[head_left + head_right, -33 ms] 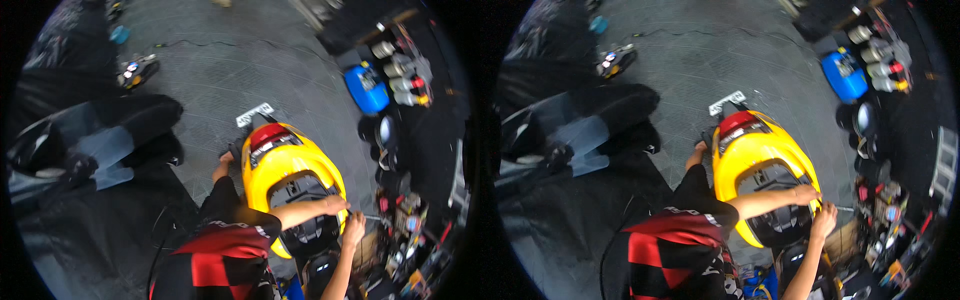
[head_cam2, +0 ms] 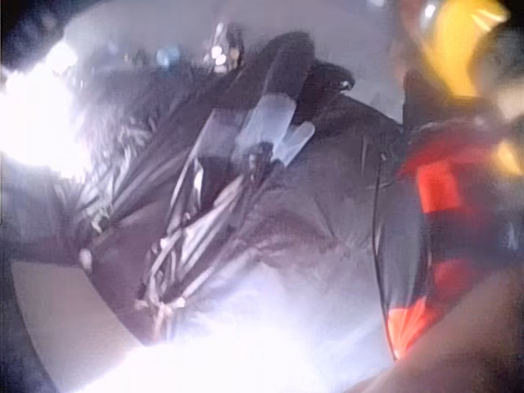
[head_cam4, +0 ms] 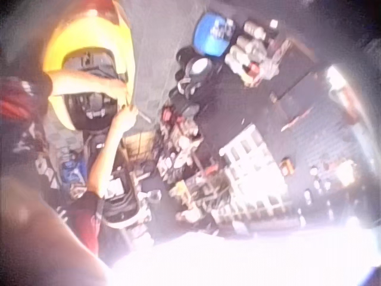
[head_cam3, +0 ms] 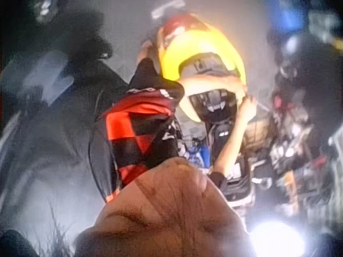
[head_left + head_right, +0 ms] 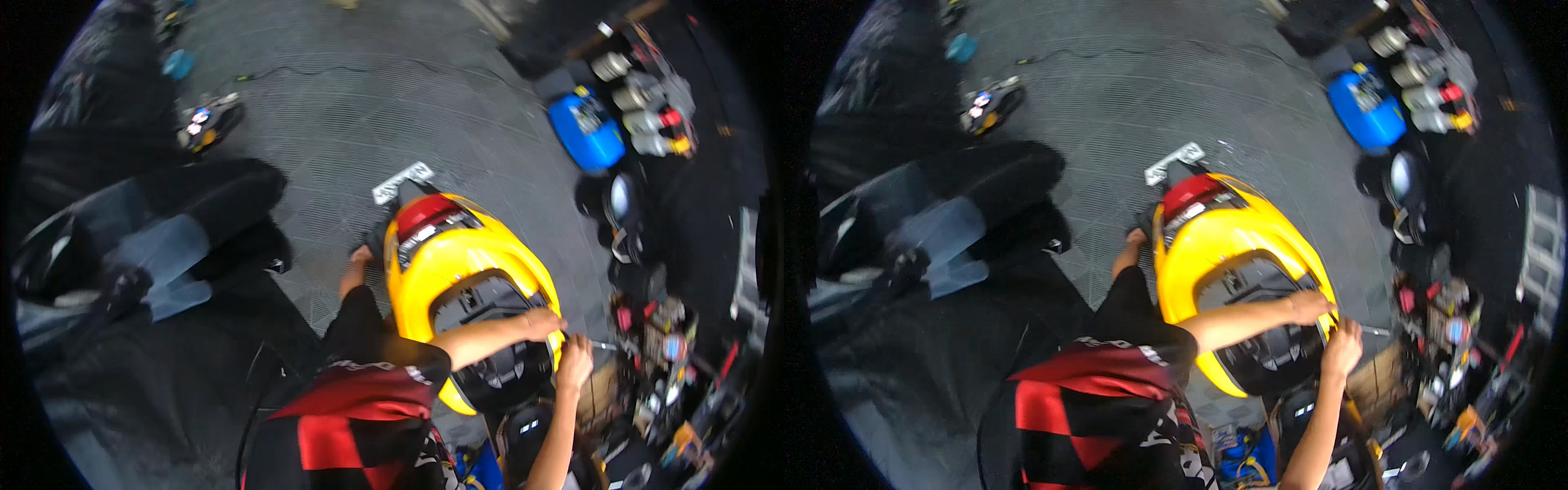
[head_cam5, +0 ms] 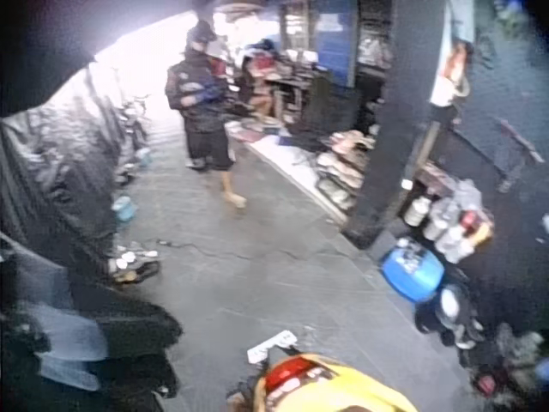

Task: The person uses a screwdriver to tighten screws on a yellow motorcycle part, then handles small black plastic clips and inserts them into the part. The person continues to adjust and secure components inside the part.

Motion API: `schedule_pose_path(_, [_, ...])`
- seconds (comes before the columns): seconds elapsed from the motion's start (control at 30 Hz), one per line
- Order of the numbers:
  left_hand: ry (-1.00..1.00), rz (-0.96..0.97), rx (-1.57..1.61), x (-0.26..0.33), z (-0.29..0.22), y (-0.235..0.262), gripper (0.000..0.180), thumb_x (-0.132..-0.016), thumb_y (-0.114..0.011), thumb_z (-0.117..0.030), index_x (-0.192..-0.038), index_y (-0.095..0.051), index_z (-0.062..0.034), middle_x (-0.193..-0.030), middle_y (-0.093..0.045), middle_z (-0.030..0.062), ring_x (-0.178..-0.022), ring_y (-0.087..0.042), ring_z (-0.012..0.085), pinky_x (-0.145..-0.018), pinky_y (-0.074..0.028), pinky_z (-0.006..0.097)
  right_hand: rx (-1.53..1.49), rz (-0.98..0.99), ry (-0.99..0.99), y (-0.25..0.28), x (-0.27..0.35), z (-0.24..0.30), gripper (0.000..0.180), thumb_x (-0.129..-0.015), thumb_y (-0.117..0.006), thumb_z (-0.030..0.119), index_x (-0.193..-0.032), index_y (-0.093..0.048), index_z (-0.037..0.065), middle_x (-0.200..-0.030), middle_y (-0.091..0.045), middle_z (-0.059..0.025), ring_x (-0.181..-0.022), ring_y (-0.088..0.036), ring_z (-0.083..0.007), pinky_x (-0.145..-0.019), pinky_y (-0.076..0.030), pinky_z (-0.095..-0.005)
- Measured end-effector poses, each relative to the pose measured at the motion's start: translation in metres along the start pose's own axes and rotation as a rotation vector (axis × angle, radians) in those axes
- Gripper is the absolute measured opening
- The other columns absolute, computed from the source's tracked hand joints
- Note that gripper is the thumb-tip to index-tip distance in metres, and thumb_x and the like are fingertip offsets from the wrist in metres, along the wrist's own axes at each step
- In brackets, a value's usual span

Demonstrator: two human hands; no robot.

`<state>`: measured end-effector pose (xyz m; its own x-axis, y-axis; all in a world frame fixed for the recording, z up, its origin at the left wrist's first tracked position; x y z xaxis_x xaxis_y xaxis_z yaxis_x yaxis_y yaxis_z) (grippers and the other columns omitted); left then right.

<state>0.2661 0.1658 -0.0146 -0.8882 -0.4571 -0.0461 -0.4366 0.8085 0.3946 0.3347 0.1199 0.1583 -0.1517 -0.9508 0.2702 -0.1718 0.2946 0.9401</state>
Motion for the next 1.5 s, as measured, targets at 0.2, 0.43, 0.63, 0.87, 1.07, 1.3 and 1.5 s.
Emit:
schedule_pose_path(0.2, [0.101,-0.14,0.121,-0.009,0.004,0.01,0.033,-0.087,-0.058,0.002,-0.119,-0.062,-0.0024,-0.114,-0.069,0.0208,-0.115,-0.063,0.04,-0.1,-0.051,0.047,-0.811,0.359,-0.859,-0.021,-0.045,-0.011,0.051,-0.104,-0.057,0.033,-0.068,-0.068,0.0,-0.062,-0.067,-0.0134,-0.05,-0.066,-0.026,-0.049,-0.054,-0.0386])
schedule_pose_path(0.43, [0.131,-0.066,0.183,-0.005,0.002,0.006,0.031,-0.088,-0.06,-0.001,-0.119,-0.056,-0.0016,-0.119,-0.066,0.0216,-0.122,-0.059,0.0392,-0.101,-0.05,0.048,-0.176,0.017,-0.376,0.002,-0.02,0.002,0.024,-0.096,-0.068,0.025,-0.091,-0.072,0.002,-0.079,-0.069,-0.0168,-0.074,-0.073,-0.0366,-0.068,-0.06,-0.0457])
schedule_pose_path(0.63, [0.078,-0.23,0.027,-0.007,-0.019,-0.01,0.03,-0.09,-0.062,-0.01,-0.118,-0.057,-0.0036,-0.121,-0.065,0.0201,-0.123,-0.057,0.0374,-0.112,-0.042,0.046,-0.281,0.047,-0.408,-0.033,-0.009,-0.016,0.04,-0.1,-0.064,0.034,-0.078,-0.071,0.001,-0.064,-0.065,-0.0153,-0.057,-0.067,-0.0331,-0.056,-0.054,-0.0415])
schedule_pose_path(0.87, [0.188,-0.244,0.133,-0.013,-0.016,-0.01,0.026,-0.094,-0.059,-0.016,-0.117,-0.058,-0.0034,-0.115,-0.068,0.0188,-0.119,-0.06,0.0358,-0.108,-0.044,0.045,-0.592,0.186,-0.641,0.007,-0.036,0.003,0.039,-0.1,-0.063,0.03,-0.079,-0.07,-0.002,-0.066,-0.065,-0.0099,-0.059,-0.061,-0.0191,-0.051,-0.046,-0.0328])
schedule_pose_path(1.07, [0.146,-0.186,0.124,-0.013,-0.019,-0.004,0.024,-0.094,-0.06,-0.013,-0.117,-0.059,-0.0039,-0.115,-0.068,0.0201,-0.118,-0.062,0.0365,-0.108,-0.045,0.046,0.224,0.215,-0.05,-0.002,-0.026,-0.002,0.031,-0.094,-0.069,0.037,-0.096,-0.075,0.007,-0.094,-0.075,-0.0091,-0.094,-0.069,-0.025,-0.093,-0.048,-0.0446])
schedule_pose_path(1.3, [0.171,-0.204,0.053,-0.015,-0.017,0.001,0.025,-0.095,-0.053,-0.01,-0.119,-0.057,-0.0026,-0.112,-0.068,0.0198,-0.117,-0.062,0.0357,-0.108,-0.044,0.047,-1.123,0.231,-1.053,-0.048,-0.029,-0.025,0.049,-0.105,-0.05,0.032,-0.067,-0.064,0.004,-0.049,-0.052,-0.0093,-0.039,-0.051,-0.0209,-0.041,-0.04,-0.0367])
schedule_pose_path(1.5, [0.157,-0.256,0.092,0.003,-0.002,-0.014,0.023,-0.092,-0.053,-0.002,-0.113,-0.062,0.0014,-0.119,-0.068,0.0221,-0.121,-0.061,0.0363,-0.111,-0.042,0.048,0.143,-0.09,-0.147,0.006,-0.018,0.007,0.034,-0.102,-0.061,0.038,-0.094,-0.073,0.007,-0.08,-0.071,-0.0134,-0.066,-0.075,-0.0327,-0.062,-0.061,-0.0409])
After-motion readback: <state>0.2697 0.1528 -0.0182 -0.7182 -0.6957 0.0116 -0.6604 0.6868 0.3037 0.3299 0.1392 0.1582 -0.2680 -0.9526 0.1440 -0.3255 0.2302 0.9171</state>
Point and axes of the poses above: each hand's wrist, its own x-axis away from the middle knuckle, its own y-axis out of the back of the hand, z = x × y, the point moved 2 cm from there along -x, towards the middle knuckle
